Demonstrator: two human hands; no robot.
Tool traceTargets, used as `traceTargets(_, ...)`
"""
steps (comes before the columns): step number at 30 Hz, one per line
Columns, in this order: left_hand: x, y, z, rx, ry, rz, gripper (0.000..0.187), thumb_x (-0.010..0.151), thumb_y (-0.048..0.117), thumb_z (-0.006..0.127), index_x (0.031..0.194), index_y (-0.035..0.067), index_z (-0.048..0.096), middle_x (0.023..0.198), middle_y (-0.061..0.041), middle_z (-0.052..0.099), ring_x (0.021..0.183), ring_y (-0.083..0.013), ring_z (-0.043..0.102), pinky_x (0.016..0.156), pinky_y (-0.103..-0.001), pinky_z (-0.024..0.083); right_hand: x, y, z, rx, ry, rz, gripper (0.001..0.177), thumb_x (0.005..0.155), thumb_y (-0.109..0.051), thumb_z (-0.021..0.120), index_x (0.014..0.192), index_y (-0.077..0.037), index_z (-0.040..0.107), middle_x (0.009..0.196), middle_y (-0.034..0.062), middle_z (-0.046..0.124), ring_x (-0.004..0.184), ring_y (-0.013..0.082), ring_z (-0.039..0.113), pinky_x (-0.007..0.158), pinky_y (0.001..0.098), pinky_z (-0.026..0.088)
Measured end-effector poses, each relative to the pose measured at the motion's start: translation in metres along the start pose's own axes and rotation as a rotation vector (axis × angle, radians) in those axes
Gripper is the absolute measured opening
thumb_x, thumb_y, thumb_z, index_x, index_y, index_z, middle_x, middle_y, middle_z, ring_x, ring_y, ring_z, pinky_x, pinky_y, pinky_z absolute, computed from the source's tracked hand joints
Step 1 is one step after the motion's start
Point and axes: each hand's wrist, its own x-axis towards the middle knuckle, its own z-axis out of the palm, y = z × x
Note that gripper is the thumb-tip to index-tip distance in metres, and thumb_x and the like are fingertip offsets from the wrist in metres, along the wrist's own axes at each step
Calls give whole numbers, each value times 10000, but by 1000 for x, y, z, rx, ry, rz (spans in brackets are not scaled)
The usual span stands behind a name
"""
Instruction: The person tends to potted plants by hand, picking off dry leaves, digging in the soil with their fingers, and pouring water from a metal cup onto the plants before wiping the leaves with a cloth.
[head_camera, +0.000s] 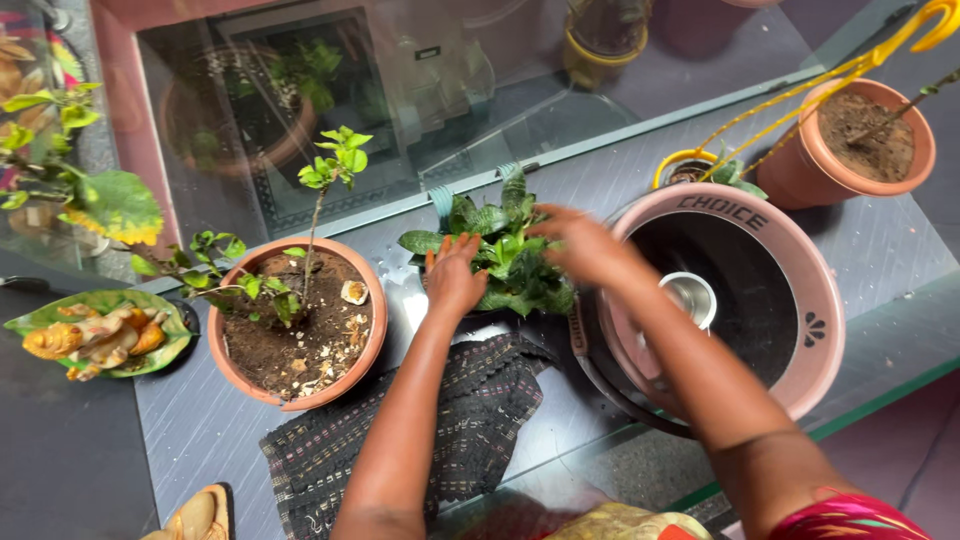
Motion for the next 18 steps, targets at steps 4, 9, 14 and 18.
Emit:
traceTargets(4, -19, -4, 9, -93, -115, -159, 650, 809, 306, 793, 1414, 162, 600, 1539, -95, 482, 1471, -322, 350, 1216, -537, 178, -51, 96, -56, -441, 24, 436, 321, 864, -277, 721, 1134, -117, 793, 1110, 156, 762, 1043, 362, 732, 904, 456, 571)
traceTargets(9, -33, 8, 28, -160, -120, -134, 540, 831, 333, 783, 1316, 120, 675, 1448, -137, 575, 1422, -351, 436, 1205, -501, 264, -53, 165, 23, -612, -608, 821, 674, 829, -626, 759, 1353, -211, 674, 1415, 42, 618, 1295, 351, 602, 1033, 578, 503)
traceTargets(14, -49, 17, 34, -197, -123, -83, 495, 816, 287, 778, 1264, 87, 711, 1380, -186, 604, 1357, -368, 489, 1176, -494, 298, -47, 222, 97, -832, -470, 686, 484, 941, -445, 627, 1314, -147, 702, 1360, 111, 675, 1211, 360, 674, 1014, 625, 473)
traceTargets(18, -53, 25, 29, -158, -107, -54, 463, 834, 282, 766, 1248, 82, 716, 1357, -181, 619, 1334, -363, 503, 1171, -492, 311, -38, 241, 143, -926, -483, 588, 374, 1016, -280, 525, 1303, -124, 707, 1342, 132, 700, 1141, 350, 734, 1025, 655, 453)
